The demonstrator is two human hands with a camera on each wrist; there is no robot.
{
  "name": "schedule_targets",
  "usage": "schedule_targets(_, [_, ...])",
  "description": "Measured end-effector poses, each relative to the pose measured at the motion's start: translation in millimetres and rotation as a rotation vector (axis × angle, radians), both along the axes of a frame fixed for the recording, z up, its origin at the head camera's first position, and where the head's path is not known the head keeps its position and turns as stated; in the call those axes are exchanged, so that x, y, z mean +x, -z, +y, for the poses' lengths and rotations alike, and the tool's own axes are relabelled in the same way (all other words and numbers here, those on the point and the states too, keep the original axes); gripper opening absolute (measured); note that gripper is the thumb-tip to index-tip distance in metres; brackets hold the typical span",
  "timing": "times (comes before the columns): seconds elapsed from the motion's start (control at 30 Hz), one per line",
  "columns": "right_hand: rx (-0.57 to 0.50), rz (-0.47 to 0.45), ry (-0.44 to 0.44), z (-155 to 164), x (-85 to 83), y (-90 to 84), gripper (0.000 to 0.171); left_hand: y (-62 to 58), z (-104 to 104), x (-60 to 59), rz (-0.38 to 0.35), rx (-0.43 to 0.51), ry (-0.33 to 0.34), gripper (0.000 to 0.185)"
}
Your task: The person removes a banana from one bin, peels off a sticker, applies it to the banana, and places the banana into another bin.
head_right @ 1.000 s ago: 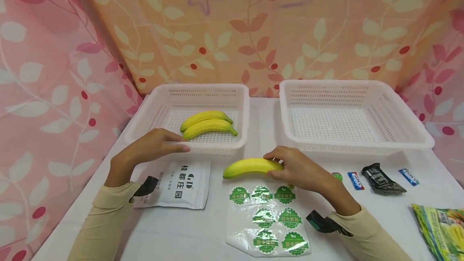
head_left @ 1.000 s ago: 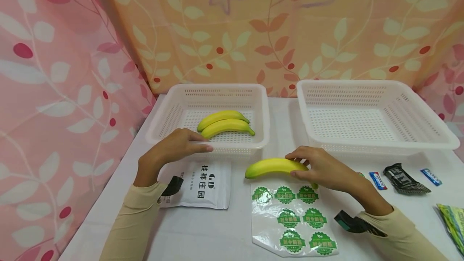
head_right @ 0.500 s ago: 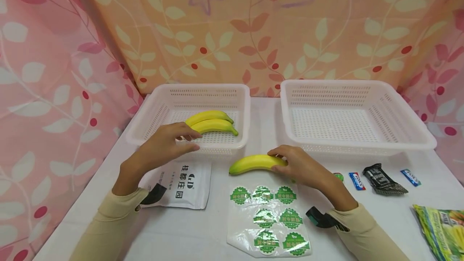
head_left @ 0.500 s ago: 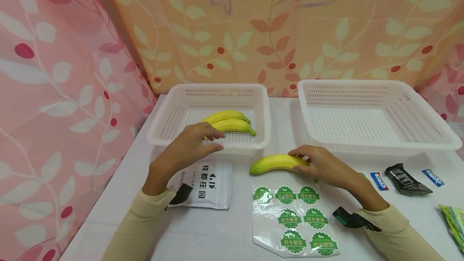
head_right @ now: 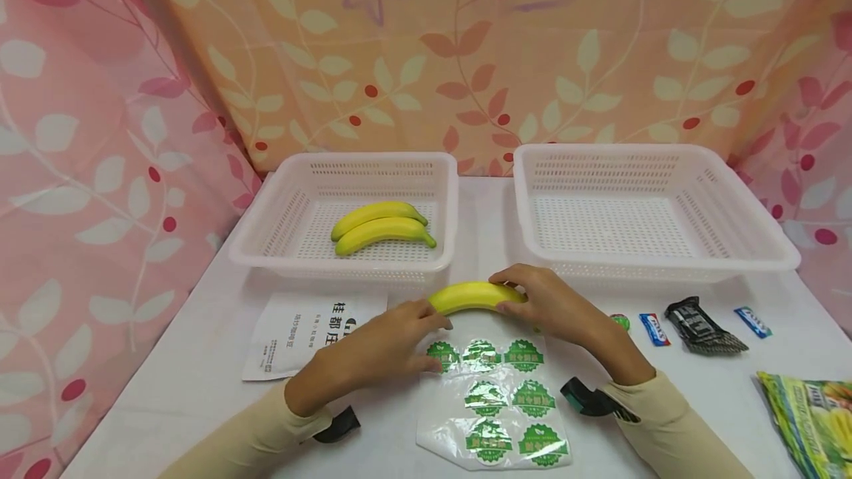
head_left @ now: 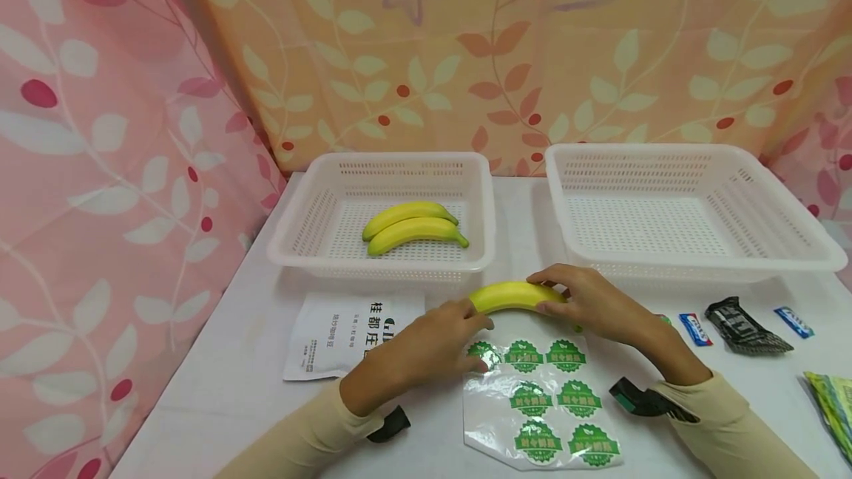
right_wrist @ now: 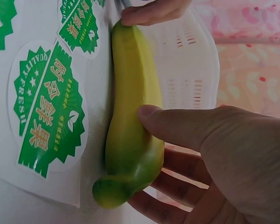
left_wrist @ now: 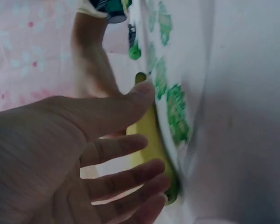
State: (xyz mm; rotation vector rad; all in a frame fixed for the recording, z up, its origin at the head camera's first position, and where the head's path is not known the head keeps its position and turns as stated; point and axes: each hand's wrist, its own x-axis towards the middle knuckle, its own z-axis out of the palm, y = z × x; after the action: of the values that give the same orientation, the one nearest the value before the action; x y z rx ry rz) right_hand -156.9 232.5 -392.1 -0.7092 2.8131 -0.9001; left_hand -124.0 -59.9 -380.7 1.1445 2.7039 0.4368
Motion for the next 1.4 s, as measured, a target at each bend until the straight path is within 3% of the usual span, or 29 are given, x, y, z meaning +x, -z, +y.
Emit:
schedule_targets(0.17, [0.006, 0.001, 0.001, 0.5, -1.0, 0.6, 0.042, 11.5, 6.3, 8.4, 0.109, -0.093, -0.006, 0.059])
schedule_targets(0.3, [0.008, 0.008, -0.005, 1.6, -1.5, 1.5, 0.041, 14.5, 5.9, 12.2, 0.182, -0.096, -0.005, 0.059])
schedule_targets(0.67, [0.03, 0.017, 0.014, 0.1, 0.3, -0.6, 0.043, 14.7, 8.5, 6.6, 0.018, -0.023, -0.015, 0.066])
schedule_targets(0.83, [0.019, 0.096, 0.009, -7.0, 7.7, -8.9, 0.04, 14.7, 6.5, -0.3, -0.217, 0.071, -0.067, 0.059])
schedule_targets(0.93, [-0.049, 0.169, -0.058, -14.1, 14.9, -12.6, 0.034, 13.5, 3.0, -5.8, -0.369, 0.137, -0.097, 0.059])
schedule_targets(1.03, [-0.142, 0.215, -0.157, -21.9, 23.8, -13.9, 0.033, 11.7, -0.9, -11.2, -0.464, 0.19, -0.111, 0.063])
schedule_targets(1.23, [-0.231, 0.201, -0.358, -37.2, 37.0, -9.5, 0.033, 8.1, -5.6, -19.4, -0.712, 0.346, -0.17, 0.065])
schedule_targets(1.3, [-0.206, 0.183, -0.384, -41.4, 39.1, -7.0, 0.032, 7.7, -6.6, -21.3, -0.794, 0.406, -0.182, 0.066])
schedule_targets(1.4, [-0.151, 0.138, -0.375, -46.0, 40.6, -4.0, 0.03, 7.9, -8.0, -23.8, -0.862, 0.465, -0.174, 0.072])
